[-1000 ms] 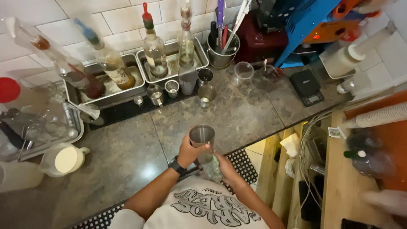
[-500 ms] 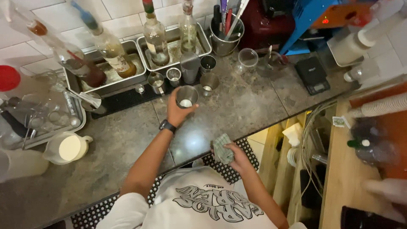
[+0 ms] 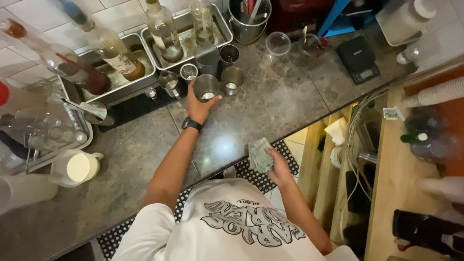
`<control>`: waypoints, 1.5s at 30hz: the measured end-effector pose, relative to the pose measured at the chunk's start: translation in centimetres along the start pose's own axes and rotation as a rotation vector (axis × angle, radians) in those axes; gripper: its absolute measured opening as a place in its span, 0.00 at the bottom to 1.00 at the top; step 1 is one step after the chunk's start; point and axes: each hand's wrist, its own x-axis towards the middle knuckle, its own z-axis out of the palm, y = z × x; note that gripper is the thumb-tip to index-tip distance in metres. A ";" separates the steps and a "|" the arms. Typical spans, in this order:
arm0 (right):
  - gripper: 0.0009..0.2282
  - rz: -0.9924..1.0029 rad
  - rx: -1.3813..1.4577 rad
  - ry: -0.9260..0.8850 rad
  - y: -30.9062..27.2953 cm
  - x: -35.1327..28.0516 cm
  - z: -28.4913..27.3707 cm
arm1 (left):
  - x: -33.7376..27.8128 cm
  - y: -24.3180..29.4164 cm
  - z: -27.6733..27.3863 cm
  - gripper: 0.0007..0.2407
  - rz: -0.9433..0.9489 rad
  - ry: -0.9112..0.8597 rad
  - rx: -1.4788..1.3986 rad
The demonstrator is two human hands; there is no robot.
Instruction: Wiping down the counter surface with a cloth in a coffee shop.
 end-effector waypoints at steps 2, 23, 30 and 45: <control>0.24 -0.177 -0.292 -0.080 -0.3 -1.7 0.5 | -0.1 -0.7 0.1 0.48 -0.044 -0.015 -0.013; 0.40 -0.390 -0.773 -0.435 -2.1 -4.5 6.6 | -13.6 5.0 0.4 0.02 -0.056 -0.603 -0.032; 0.22 -0.346 -0.751 -0.350 2.6 4.9 -1.2 | -12.8 3.4 -0.1 0.02 -0.145 -0.619 -0.059; 0.28 -0.622 -0.939 -0.196 -5.4 -0.4 4.4 | -14.6 -5.8 2.6 0.12 -0.249 -0.520 -0.248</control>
